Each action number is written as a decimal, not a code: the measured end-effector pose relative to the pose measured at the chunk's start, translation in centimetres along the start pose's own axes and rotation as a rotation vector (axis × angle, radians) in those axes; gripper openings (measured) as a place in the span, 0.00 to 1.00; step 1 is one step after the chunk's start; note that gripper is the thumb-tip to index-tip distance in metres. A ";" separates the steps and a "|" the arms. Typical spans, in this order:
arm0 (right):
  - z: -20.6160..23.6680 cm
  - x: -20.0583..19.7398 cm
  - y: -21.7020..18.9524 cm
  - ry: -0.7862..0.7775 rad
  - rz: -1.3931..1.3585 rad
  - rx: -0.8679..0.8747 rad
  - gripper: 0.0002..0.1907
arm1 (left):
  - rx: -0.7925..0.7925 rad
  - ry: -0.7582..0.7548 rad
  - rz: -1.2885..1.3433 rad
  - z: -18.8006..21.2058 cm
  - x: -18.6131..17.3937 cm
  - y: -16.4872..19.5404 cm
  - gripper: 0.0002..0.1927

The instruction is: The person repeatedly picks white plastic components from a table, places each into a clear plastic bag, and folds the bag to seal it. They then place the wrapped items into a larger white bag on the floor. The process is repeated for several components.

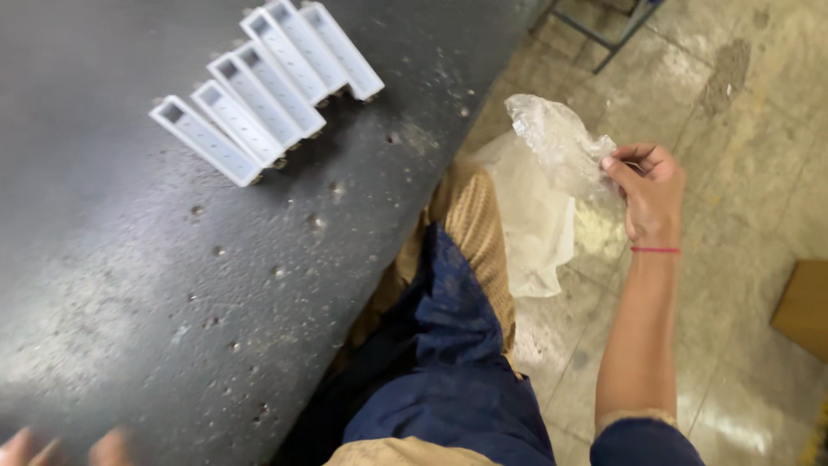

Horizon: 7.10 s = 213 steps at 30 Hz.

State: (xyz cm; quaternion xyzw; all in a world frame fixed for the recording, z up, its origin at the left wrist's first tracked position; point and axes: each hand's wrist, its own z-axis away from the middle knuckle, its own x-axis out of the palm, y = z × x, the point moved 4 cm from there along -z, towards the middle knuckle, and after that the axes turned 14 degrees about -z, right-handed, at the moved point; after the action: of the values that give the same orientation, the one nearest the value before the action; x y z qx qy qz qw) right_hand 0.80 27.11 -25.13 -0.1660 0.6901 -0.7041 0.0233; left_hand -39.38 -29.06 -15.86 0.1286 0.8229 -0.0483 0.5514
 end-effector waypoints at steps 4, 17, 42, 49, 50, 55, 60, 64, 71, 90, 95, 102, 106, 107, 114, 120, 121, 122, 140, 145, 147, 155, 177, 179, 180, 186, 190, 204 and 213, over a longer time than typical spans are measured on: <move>4.2 11.8 -3.8 -0.273 -0.083 -0.083 0.10 | 0.119 -0.310 0.564 3.0 -1.3 6.5 0.34; 19.6 38.9 1.9 -0.768 -0.297 0.163 0.16 | -0.430 -0.288 1.564 0.1 5.8 0.5 0.17; 24.9 45.9 5.3 -1.148 0.019 0.552 0.43 | -0.211 -0.319 1.172 -1.7 4.0 -10.1 0.25; 25.0 46.6 4.2 -1.159 0.044 0.551 0.44 | -0.187 -0.410 1.112 -1.8 2.5 -10.5 0.33; 25.1 46.6 3.9 -1.167 0.043 0.542 0.44 | -0.168 -0.422 1.091 -2.0 2.1 -10.3 0.33; 25.0 44.2 2.7 -1.126 0.154 0.470 0.50 | -0.087 -0.519 0.955 -1.8 1.4 -7.4 0.30; 27.6 41.4 0.7 -1.201 0.100 -0.033 0.46 | 0.215 -0.718 1.061 1.1 2.2 1.0 0.25; 26.1 36.9 0.9 -0.949 0.281 -0.137 0.29 | 0.297 -0.831 1.130 1.8 1.9 4.2 0.25; 4.5 13.2 2.5 0.012 0.517 -0.283 0.14 | 0.092 -0.669 0.937 -0.6 4.1 7.3 0.19; -7.1 -0.7 25.1 0.114 1.063 0.711 0.26 | 0.390 -0.248 0.395 3.8 8.8 12.6 0.12; -5.5 -1.0 23.5 0.092 1.350 0.534 0.09 | 0.327 -0.302 0.409 3.9 9.8 12.1 0.11; -5.7 4.6 23.5 -0.251 1.311 -0.007 0.12 | 0.358 -0.281 0.373 3.7 10.2 12.8 0.10; -6.6 4.9 25.7 -0.178 1.326 0.349 0.11 | 0.344 -0.262 0.403 4.0 9.7 13.2 0.10; -6.7 4.4 25.9 -0.090 1.251 0.473 0.15 | 0.339 -0.254 0.419 4.0 9.5 13.2 0.11; -6.0 2.0 22.4 0.211 0.463 0.095 0.09 | 0.270 -0.256 0.445 3.4 8.8 12.7 0.10; -1.6 -0.1 15.8 0.100 -0.400 0.162 0.16 | 0.306 -0.210 0.491 2.5 7.8 11.2 0.09; -0.9 -0.1 14.5 0.088 -0.485 0.196 0.17 | 0.323 -0.198 0.492 2.5 7.6 11.0 0.09; -0.3 0.2 13.5 0.073 -0.570 0.232 0.19 | 0.338 -0.186 0.492 2.4 7.3 10.7 0.10; -0.1 7.7 24.5 -0.274 1.527 0.264 0.11 | 0.311 -0.188 0.521 2.4 8.4 7.1 0.09; -8.2 9.1 25.5 -0.179 1.539 0.036 0.09 | 0.350 -0.149 0.431 2.3 12.2 8.6 0.09; -11.0 8.6 26.2 -0.207 1.580 0.051 0.10 | 0.327 -0.124 0.441 2.4 13.5 9.1 0.08; -13.2 5.3 24.3 0.129 0.696 -0.129 0.18 | 0.206 -0.150 0.420 2.5 15.7 8.6 0.08; 15.5 39.7 1.5 -0.864 -0.264 0.145 0.16 | -0.404 -0.591 1.527 -0.1 5.6 10.1 0.20; 18.3 42.9 1.2 -0.920 -0.208 0.143 0.16 | -0.535 -0.449 1.599 -0.7 6.9 5.6 0.15; 19.6 44.5 1.1 -0.938 -0.197 0.169 0.16 | -0.587 -0.378 1.631 -1.0 7.6 3.2 0.12; 25.2 50.3 0.0 -1.043 0.280 -0.595 0.12 | -0.677 -0.184 1.636 -1.6 11.3 -4.5 0.14; 28.2 53.3 1.2 -1.283 0.256 -0.468 0.12 | -0.594 -0.244 1.694 -1.9 10.5 -5.9 0.18; 28.0 57.0 4.6 -1.564 -0.099 0.081 0.50 | -0.578 -0.255 1.227 -3.8 7.1 -13.8 0.24; 28.9 57.5 4.0 -1.649 0.005 -0.165 0.51 | -0.346 -0.400 1.174 -9.2 9.2 -12.8 0.21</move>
State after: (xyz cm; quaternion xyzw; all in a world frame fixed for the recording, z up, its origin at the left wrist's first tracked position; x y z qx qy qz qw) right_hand -46.55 -16.00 -17.73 -0.6288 0.5013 -0.3034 0.5111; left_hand -54.32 -37.88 -21.59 0.4551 0.4927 0.3720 0.6417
